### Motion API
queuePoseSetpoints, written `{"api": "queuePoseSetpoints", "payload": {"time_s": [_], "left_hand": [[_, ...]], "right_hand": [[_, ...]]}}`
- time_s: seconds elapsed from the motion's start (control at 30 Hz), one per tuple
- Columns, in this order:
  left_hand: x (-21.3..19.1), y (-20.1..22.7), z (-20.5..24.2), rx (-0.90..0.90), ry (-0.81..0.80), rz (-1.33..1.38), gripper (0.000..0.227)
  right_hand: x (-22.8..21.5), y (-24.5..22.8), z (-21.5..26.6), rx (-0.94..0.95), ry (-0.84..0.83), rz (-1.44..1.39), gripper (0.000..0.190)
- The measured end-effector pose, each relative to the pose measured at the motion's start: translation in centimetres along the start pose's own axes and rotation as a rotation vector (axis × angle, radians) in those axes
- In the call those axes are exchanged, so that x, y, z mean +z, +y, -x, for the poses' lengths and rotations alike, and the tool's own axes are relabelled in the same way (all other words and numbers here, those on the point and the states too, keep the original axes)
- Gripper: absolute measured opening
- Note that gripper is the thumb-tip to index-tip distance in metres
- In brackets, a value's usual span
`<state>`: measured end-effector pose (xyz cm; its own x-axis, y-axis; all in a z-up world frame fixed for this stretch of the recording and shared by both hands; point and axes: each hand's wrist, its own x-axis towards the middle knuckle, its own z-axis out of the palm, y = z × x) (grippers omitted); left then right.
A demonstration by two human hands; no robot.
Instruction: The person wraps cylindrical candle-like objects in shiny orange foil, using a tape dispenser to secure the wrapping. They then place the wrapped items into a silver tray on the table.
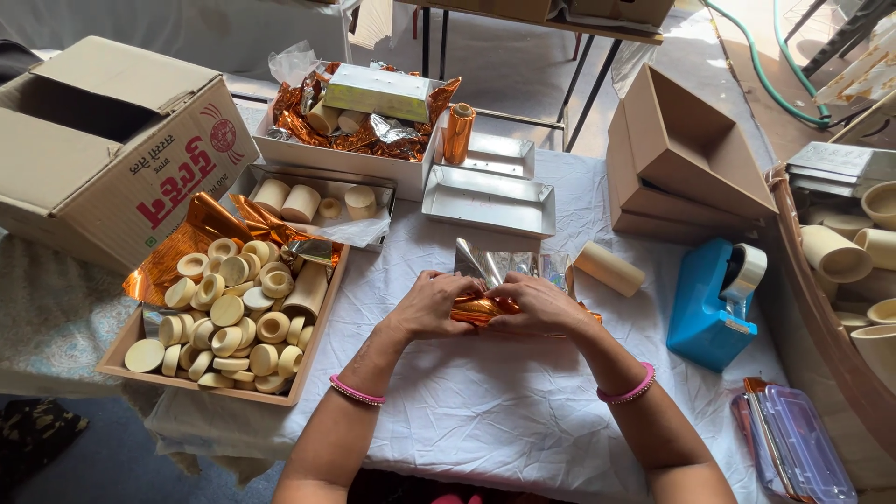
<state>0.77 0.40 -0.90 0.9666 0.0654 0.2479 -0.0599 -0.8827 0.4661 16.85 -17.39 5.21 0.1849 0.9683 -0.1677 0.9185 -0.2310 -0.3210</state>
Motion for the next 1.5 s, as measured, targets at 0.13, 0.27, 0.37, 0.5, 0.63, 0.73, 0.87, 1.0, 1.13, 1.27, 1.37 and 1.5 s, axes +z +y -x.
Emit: {"api": "queuePoseSetpoints", "payload": {"time_s": [0.13, 0.27, 0.37, 0.5, 0.63, 0.73, 0.87, 1.0, 1.13, 1.27, 1.37, 1.5], "left_hand": [[-0.3, 0.2, 0.0, -0.087, -0.115, 0.056, 0.065], [-0.3, 1.0, 0.4, -0.118, -0.205, 0.034, 0.071], [0.3, 0.9, 0.7, -0.105, -0.205, -0.007, 0.074], [0.1, 1.0, 0.5, -0.152, -0.228, -0.041, 0.074], [0.8, 0.0, 0.4, -0.156, -0.226, -0.031, 0.071], [0.8, -0.2, 0.0, -0.166, -0.228, -0.04, 0.066], [0.0, -0.3, -0.7, -0.216, -0.284, -0.089, 0.065], [-1.6, -0.1, -1.3, -0.234, -0.288, -0.113, 0.068], [-2.6, 1.0, -0.9, -0.138, -0.075, -0.102, 0.07], [-2.1, 2.1, -0.8, -0.054, 0.038, -0.112, 0.061], [-1.3, 1.5, -0.9, -0.061, 0.055, -0.159, 0.049], [-1.3, 1.7, -1.0, -0.069, 0.084, -0.133, 0.042]], "right_hand": [[0.8, 1.3, 0.5, -0.154, 0.085, -0.1, 0.06], [-0.1, 2.2, 0.5, -0.036, 0.107, -0.246, 0.052], [0.7, 4.3, -0.2, 0.009, 0.194, -0.129, 0.042], [0.3, 5.1, 0.2, 0.071, 0.185, -0.06, 0.043], [1.1, 5.9, 0.5, 0.088, 0.321, -0.018, 0.042], [-0.3, 1.4, 2.4, -0.144, 0.463, 0.004, 0.04], [0.8, -0.5, 2.9, -0.355, 0.237, 0.067, 0.035], [0.9, 0.1, 1.4, -0.306, 0.207, 0.147, 0.033], [-0.5, 0.9, -0.7, -0.198, 0.087, 0.091, 0.033], [-2.5, 0.9, -2.2, -0.033, -0.109, -0.021, 0.036], [-0.4, 5.2, -5.9, -0.064, -0.066, -0.176, 0.04], [-0.1, 4.6, -7.6, 0.046, 0.086, -0.228, 0.051]]}}
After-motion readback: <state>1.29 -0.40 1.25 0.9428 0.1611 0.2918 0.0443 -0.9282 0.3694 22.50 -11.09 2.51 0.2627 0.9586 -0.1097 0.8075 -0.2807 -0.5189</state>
